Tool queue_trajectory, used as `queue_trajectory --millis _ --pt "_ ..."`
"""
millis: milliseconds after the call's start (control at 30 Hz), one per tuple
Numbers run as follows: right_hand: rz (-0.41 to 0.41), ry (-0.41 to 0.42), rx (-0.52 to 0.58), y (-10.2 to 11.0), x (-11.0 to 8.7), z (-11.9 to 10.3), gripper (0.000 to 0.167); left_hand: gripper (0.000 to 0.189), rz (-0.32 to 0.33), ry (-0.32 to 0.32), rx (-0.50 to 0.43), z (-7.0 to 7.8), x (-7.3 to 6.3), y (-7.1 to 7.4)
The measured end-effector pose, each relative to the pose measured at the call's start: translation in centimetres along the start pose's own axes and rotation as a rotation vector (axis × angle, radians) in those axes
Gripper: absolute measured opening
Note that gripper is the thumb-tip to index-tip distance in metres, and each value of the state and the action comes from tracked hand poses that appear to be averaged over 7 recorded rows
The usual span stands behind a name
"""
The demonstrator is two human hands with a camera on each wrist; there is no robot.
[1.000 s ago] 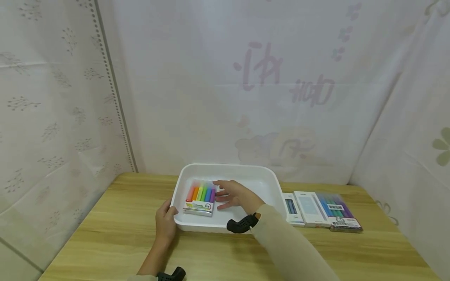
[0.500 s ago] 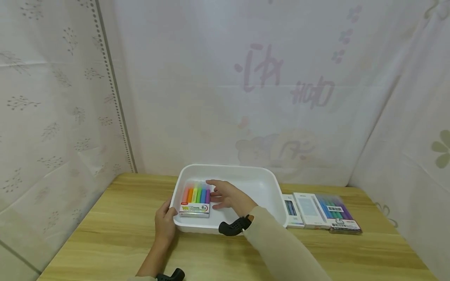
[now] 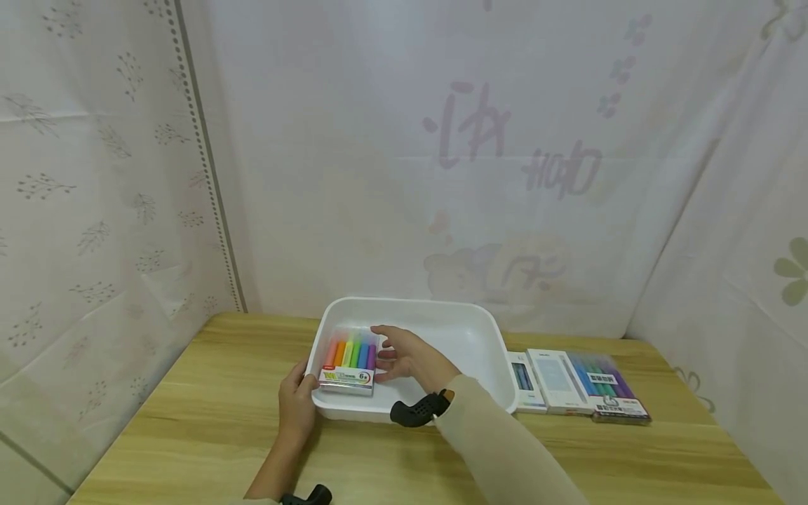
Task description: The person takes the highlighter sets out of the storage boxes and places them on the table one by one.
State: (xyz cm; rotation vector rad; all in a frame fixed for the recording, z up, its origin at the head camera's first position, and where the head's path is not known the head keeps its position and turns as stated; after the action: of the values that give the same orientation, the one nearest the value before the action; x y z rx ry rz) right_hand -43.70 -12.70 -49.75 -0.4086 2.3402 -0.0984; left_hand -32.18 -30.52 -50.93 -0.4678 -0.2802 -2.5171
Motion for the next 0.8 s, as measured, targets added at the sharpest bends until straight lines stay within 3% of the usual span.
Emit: queue_trajectory --millis 267,500,800 --pt "0.014 0.000 -0.022 0.41 0.35 0.42 0.062 0.056 -0.015 -0.006 -0.012 0.17 -0.10 -0.25" --pt "0.007 0.053 -0.089 0.33 0.70 0.41 0.054 0.057 -0.010 -0.008 0.005 -0.04 -0.04 -0.23" --pt "0.008 0.058 -0.137 0.13 0.42 0.65 0.050 0.057 -0.019 -0.006 0.017 -0.06 -0.15 -0.21"
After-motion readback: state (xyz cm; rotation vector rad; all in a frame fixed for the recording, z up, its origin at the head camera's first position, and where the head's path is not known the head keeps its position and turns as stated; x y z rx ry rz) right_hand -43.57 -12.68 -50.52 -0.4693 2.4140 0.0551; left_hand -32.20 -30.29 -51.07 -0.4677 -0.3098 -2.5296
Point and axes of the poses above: each hand's wrist, its own x-axis towards the middle knuckle, its own y-axis out of the back of the hand, z = x × y, the point moved 8 cm from there along x, towards the middle knuckle, and after that the axes turned 8 degrees about -y, right-handed, at the moved point
